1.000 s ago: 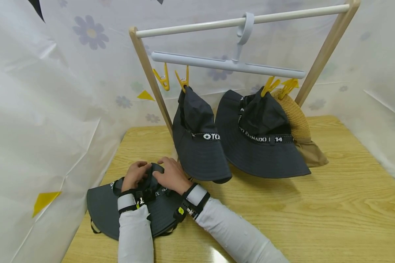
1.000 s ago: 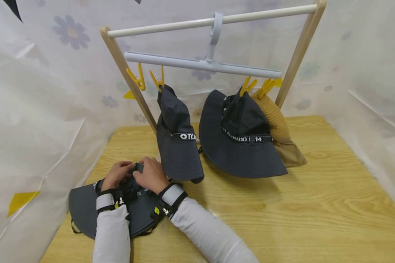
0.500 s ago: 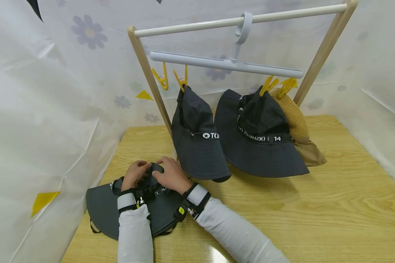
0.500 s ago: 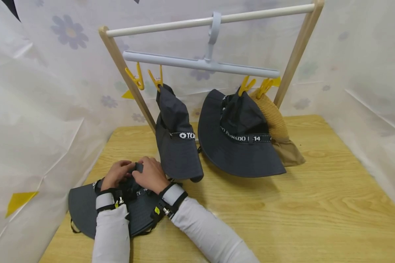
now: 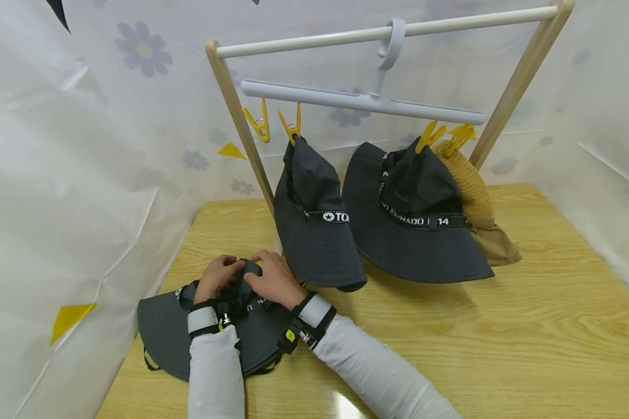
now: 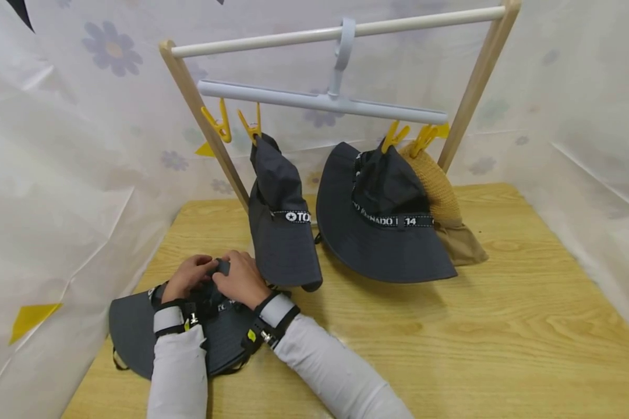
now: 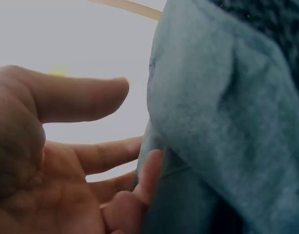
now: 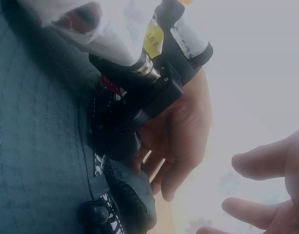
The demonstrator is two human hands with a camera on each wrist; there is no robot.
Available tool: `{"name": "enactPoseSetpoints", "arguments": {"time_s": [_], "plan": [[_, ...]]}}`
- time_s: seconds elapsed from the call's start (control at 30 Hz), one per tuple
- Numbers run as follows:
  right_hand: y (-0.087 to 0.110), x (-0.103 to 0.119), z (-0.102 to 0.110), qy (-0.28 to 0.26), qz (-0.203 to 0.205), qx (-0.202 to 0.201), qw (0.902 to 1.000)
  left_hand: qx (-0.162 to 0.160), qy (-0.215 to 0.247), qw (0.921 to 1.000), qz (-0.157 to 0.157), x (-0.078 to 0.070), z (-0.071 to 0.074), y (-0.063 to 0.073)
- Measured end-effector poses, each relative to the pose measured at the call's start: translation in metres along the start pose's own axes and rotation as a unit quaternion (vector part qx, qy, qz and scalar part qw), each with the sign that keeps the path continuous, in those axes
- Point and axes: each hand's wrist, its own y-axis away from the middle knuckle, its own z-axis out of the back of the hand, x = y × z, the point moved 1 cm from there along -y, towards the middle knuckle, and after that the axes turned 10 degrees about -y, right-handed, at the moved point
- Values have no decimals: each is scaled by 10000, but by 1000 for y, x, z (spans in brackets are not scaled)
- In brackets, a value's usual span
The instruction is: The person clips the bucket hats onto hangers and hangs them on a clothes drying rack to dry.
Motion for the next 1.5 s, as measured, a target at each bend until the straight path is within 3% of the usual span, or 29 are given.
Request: {"name": "enactPoseSetpoints", "arguments": {"time_s": [0.17, 0.57, 0.73, 0.93, 1.33, 1.5], "plan": [[0, -1, -2, 39, -22, 7, 10000, 74, -287, 9993, -243, 2, -2, 0], [0, -2, -2, 83, 1, -107, 9999, -394, -507, 9979, -127, -1, -1, 4], [1, -3, -2, 119, -26, -98, 9999, -672, -486, 9965, -137, -5, 5, 13], [1, -4, 0, 51, -31, -143, 9999, -844, -250, 9955, -363, -11, 13, 24], [1, -7, -1, 29, -11, -415, 9991, -630, 82, 9962, -592, -19, 26, 41], [2, -8, -1, 59, 36, -515, 9986, -750, 3, 9928, -936, -27, 32, 54]]}}
